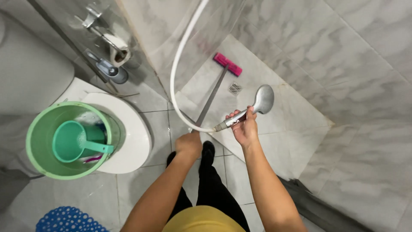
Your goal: The person turns on the shower faucet and uses the handheld showerhead to rinse the shower walls and floor. They then use a long-handled brush to scrub the floor and walls while rinsing with the showerhead.
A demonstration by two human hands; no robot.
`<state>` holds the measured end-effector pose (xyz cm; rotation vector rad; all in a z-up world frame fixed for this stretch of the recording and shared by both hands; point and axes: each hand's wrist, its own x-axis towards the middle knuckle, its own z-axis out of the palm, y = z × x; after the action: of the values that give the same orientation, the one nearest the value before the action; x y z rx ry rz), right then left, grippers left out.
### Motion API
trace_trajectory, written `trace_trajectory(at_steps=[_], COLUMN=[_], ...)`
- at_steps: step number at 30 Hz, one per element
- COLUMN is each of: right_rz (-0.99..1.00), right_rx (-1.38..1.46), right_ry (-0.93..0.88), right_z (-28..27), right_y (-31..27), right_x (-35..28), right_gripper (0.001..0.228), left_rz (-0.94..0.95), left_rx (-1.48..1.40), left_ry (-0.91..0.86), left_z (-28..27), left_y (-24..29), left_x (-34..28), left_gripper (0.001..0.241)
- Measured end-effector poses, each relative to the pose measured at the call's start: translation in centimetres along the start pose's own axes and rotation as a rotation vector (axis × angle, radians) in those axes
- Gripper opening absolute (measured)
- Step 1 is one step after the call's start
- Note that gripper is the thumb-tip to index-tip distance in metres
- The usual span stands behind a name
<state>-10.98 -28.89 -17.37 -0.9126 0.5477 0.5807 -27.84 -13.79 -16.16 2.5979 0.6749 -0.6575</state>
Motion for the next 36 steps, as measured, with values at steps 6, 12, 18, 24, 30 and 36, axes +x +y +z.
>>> trace_trajectory(at_steps=[6, 12, 18, 24, 30, 36], right_rz=[-0.065, -0.186, -0.195, -0.089, 0.011, -0.041], right_rx=[0.04, -0.012, -0.138, -0.53, -0.315, -0.366], right_ry=[0.007, -0.173, -0.266, 0.021, -0.025, 0.017], right_z=[-0.8, -1.8, -1.8, -1.2, -5.1, -3.9], right_y=[-2.6, -2.8, 0.8, 1.8, 3.3, 3.7], right_x=[-1.6, -1.4, -1.1, -3.3, -2.0, -5.1], right_gripper=[0.018, 0.018, 0.017, 0.035, 0.026, 0.031], left_rz=[0.032, 0.033, 0.034, -0.181, 0.027, 0.404], left_rx=[0.056, -0.248, -0.512, -1.317, -1.284, -0.339], left_ry=[0.062, -0.118, -0.191, -0.324, -0.321, -0.127], left_z=[0.0, 1.7, 4.0, 6.4, 0.8, -6.3], left_y=[0.2, -4.0, 0.5, 6.6, 8.0, 5.8], left_x=[0.4, -2.9, 1.1, 1.4, -2.0, -4.2], left_gripper=[0.029, 0.06, 0.056, 0.064, 0.02, 0.029])
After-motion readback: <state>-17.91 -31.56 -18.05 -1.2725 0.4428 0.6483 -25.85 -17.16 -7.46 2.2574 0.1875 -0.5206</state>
